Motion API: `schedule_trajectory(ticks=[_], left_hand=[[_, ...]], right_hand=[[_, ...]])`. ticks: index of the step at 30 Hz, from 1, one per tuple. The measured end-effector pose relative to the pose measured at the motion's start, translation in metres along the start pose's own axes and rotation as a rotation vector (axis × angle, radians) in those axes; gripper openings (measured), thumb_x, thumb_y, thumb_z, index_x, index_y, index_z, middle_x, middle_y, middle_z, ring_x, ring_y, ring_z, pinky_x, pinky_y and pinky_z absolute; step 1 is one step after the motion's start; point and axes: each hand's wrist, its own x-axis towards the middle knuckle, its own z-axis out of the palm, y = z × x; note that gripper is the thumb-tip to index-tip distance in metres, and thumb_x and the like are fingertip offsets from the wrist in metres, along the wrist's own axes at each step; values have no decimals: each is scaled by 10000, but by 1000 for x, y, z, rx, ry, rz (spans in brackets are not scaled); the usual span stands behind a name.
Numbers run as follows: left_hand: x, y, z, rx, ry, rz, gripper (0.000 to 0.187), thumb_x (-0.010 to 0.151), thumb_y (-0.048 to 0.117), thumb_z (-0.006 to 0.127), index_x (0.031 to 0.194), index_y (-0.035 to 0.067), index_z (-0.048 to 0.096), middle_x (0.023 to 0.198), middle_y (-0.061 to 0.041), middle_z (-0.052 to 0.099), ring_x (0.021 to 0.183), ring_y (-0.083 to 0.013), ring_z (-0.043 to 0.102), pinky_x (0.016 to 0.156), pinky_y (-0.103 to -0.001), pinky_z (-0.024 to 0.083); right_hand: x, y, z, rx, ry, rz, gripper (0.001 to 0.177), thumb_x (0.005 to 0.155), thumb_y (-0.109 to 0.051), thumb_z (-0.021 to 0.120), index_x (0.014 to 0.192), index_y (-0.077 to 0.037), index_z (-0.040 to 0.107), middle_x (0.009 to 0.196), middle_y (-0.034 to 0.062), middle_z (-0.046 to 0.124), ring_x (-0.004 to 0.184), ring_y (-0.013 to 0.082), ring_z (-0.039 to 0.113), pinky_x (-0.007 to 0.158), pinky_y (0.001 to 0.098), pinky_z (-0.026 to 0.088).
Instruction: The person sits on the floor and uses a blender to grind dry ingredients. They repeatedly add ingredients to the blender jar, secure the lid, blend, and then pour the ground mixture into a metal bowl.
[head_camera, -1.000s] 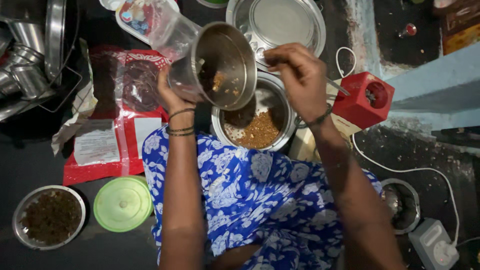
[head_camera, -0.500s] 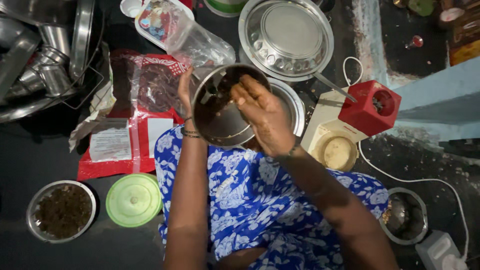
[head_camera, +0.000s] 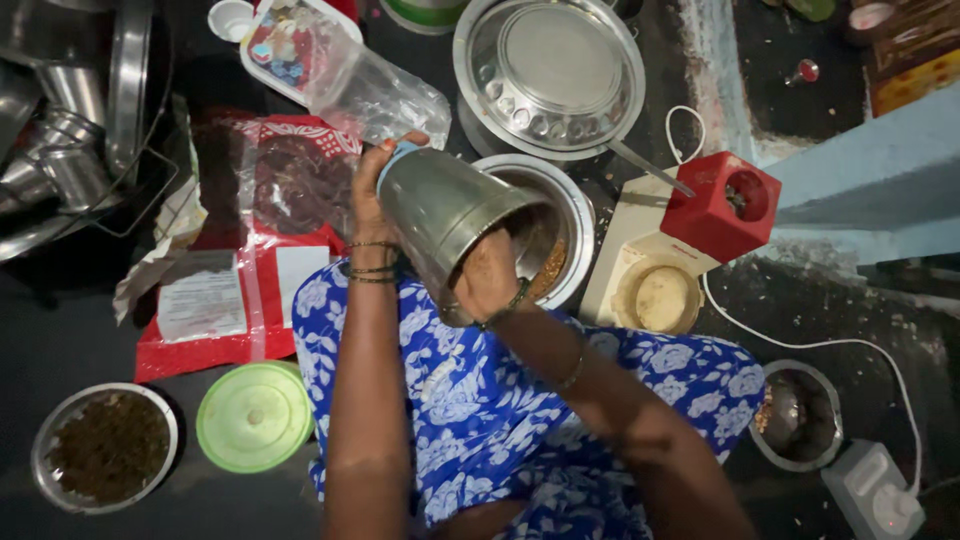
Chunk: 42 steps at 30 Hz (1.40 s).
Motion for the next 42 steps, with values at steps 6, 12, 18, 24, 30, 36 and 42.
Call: schedule_trajectory(ticks=[6, 12, 18, 24, 30, 36, 42], left_hand=[[-9, 9, 16, 397, 131, 66, 412, 1016, 347, 593, 1195, -7, 703, 989, -89, 752, 816, -160, 706, 746, -287, 576], [-13, 10, 15, 599, 149, 157, 398, 1044, 338, 567, 1140, -7, 739, 994, -60, 742, 831, -118, 687, 766, -240, 546], [-11, 11, 9, 615, 188, 234, 388, 1036, 293, 550, 1136, -33, 734, 1002, -65, 744, 848, -124, 679, 790, -246, 542], [-11, 9, -1, 575, 256, 313, 386, 1021, 270, 538, 1094, -50, 741, 1018, -78, 736, 874, -127, 660, 816, -261, 537], [-7, 6, -17, 511, 351, 282, 377, 995, 283, 542, 1036, -31, 745, 991, -75, 735, 843, -133, 663, 780, -271, 535], [3, 3, -35, 314, 313, 180, 297, 984, 248, 597, 1019, -9, 742, 952, -103, 737, 812, -174, 678, 754, -306, 549], [16, -1, -35, 82, 351, 151, 253, 958, 247, 628, 1014, 23, 731, 965, -109, 749, 861, -227, 723, 813, -347, 589]], right_hand=[[-28, 68, -8, 889, 343, 627, 437, 1113, -197, 535, 1495, 1, 464, 1373, 141, 595, 1214, 285, 602, 1049, 452, 477], [-46, 137, -46, 1327, 188, 651, 493, 1066, -280, 521, 1468, 2, 474, 1434, 183, 572, 1304, 315, 546, 1132, 474, 439], [-37, 126, -48, 3, -220, 995, 443, 1102, -286, 447, 1422, -19, 596, 1300, 254, 657, 1131, 368, 639, 979, 451, 541], [-18, 94, -44, -359, -446, 512, 368, 1034, -227, 514, 1329, -27, 606, 1270, 215, 648, 1147, 333, 622, 1011, 429, 501], [17, 76, -43, -484, -536, 243, 288, 976, -187, 560, 1198, -24, 643, 1179, 198, 670, 1091, 326, 638, 984, 427, 499], [31, 46, -62, -891, -677, -83, 209, 919, -148, 605, 1068, -22, 680, 1088, 182, 691, 1035, 319, 654, 957, 425, 497], [50, 31, -79, -1361, -845, -251, 109, 855, -112, 643, 839, -37, 720, 943, 150, 716, 940, 316, 667, 904, 437, 497]])
